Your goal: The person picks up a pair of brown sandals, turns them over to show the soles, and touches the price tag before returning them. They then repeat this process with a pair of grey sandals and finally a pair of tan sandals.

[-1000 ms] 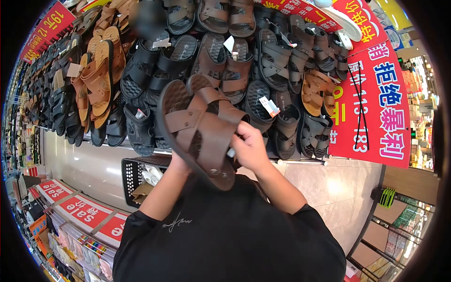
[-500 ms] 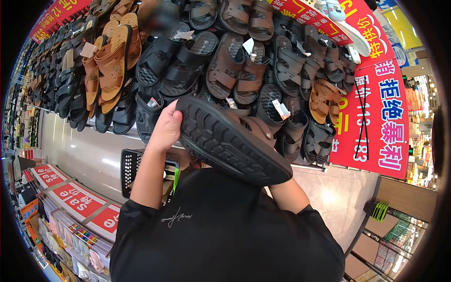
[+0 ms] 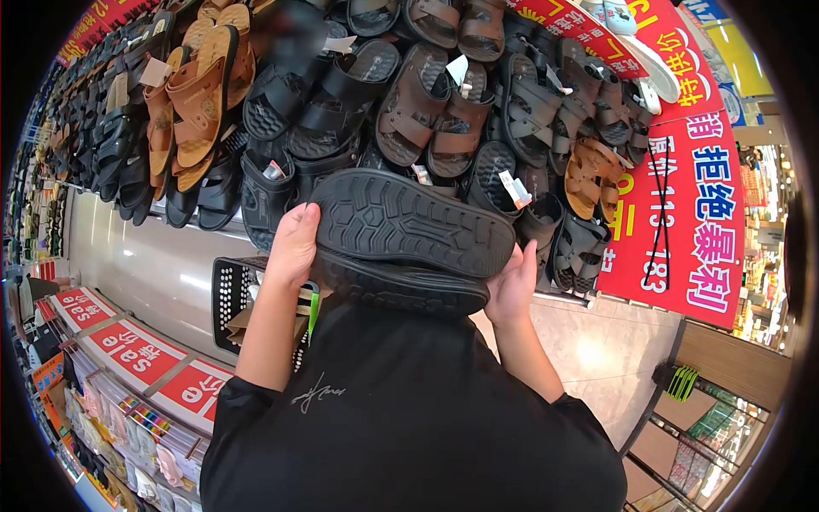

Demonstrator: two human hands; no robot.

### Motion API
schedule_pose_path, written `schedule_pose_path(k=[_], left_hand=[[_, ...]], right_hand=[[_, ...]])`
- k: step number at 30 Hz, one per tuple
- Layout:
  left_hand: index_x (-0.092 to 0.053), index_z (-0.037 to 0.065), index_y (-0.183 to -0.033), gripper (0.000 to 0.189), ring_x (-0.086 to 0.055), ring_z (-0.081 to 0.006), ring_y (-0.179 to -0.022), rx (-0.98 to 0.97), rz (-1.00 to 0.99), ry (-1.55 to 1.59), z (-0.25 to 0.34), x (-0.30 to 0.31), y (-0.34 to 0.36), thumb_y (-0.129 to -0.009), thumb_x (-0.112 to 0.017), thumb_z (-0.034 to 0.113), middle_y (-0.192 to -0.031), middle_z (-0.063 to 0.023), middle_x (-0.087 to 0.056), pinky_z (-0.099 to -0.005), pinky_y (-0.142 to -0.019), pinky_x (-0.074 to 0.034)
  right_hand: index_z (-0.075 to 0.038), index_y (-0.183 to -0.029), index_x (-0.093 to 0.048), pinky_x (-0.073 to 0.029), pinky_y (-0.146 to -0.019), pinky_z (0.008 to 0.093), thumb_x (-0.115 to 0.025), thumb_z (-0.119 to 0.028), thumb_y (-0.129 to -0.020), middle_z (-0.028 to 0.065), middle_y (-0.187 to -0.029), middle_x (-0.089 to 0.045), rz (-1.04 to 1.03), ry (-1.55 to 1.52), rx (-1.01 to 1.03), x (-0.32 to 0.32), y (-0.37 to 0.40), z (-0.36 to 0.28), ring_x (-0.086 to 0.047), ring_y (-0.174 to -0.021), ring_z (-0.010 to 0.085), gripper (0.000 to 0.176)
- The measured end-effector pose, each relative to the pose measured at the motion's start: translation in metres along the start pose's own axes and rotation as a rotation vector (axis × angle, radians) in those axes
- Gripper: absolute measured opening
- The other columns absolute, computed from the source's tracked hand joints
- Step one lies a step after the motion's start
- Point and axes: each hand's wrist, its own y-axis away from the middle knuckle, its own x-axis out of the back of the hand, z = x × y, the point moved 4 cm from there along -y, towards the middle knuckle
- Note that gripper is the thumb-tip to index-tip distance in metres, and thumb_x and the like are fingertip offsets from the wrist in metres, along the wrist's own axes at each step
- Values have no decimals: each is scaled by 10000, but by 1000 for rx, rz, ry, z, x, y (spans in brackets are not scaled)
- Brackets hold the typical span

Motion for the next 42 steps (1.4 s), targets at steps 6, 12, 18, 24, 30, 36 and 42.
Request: schedule_pose_path(k=[6, 12, 18, 24, 30, 36, 42], left_hand=[[-666, -23, -1177, 397, -669, -128, -994, 60, 65, -30, 9, -20, 7, -1090, -507, 330, -1142, -76, -730, -287, -919, -514], [-631, -21, -1254, 446, -654, -143, -1070, 157, 149, -71, 9, -24, 11, -1106, -450, 359, -1206, -84, -712, -305, -956, -502], [-596, 2, -1297, 424, -646, -158, -1105, 27, 230, 49, -1, -25, 31, -1104, -453, 352, -1237, -83, -696, -325, -984, -501], [-629, 19, -1217, 348, -671, -153, -1056, 19, 104, 108, 10, -24, 28, -1088, -510, 320, -1184, -78, -712, -316, -954, -526], [-639, 13, -1194, 352, -679, -151, -1032, 28, 105, 67, 21, -35, 21, -1086, -515, 324, -1159, -78, -721, -318, -943, -534], [-627, -12, -1245, 433, -676, -170, -1075, 88, 76, 71, 27, -35, 1, -1067, -541, 373, -1213, -98, -712, -331, -974, -526], [-479, -3, -1459, 694, -581, -229, -1280, 177, -89, 65, 30, -38, -25, -1016, -556, 526, -1425, -107, -595, -399, -1107, -440]], right_hand=[[-4, -1440, -431, -426, -1126, 412, -433, -305, -1108, 144, -1426, -557, 119, 292, 120, 11, 26, 21, -559, -1294, 259, 448], [2, -1437, -430, -454, -1101, 419, -479, -339, -1091, 157, -1418, -564, 36, 242, 103, 24, 18, 25, -570, -1287, 265, 489], [9, -1424, -450, -450, -1100, 414, -497, -350, -1081, 158, -1398, -579, -29, 208, 82, 19, 15, 15, -580, -1271, 260, 498], [14, -1422, -457, -458, -1090, 409, -497, -364, -1076, 158, -1403, -580, -40, 144, 30, 6, 2, 4, -588, -1264, 259, 514], [22, -1425, -453, -464, -1087, 413, -482, -418, -1075, 158, -1390, -590, -81, 114, 55, 5, -11, 3, -599, -1253, 265, 563], [27, -1422, -450, -468, -1085, 418, -479, -494, -1060, 163, -1382, -593, -78, 153, 42, 7, -32, 0, -600, -1252, 268, 636], [31, -1414, -460, -470, -1081, 415, -480, -509, -1057, 164, -1375, -600, -86, 173, 55, -4, -48, -20, -610, -1237, 272, 648]])
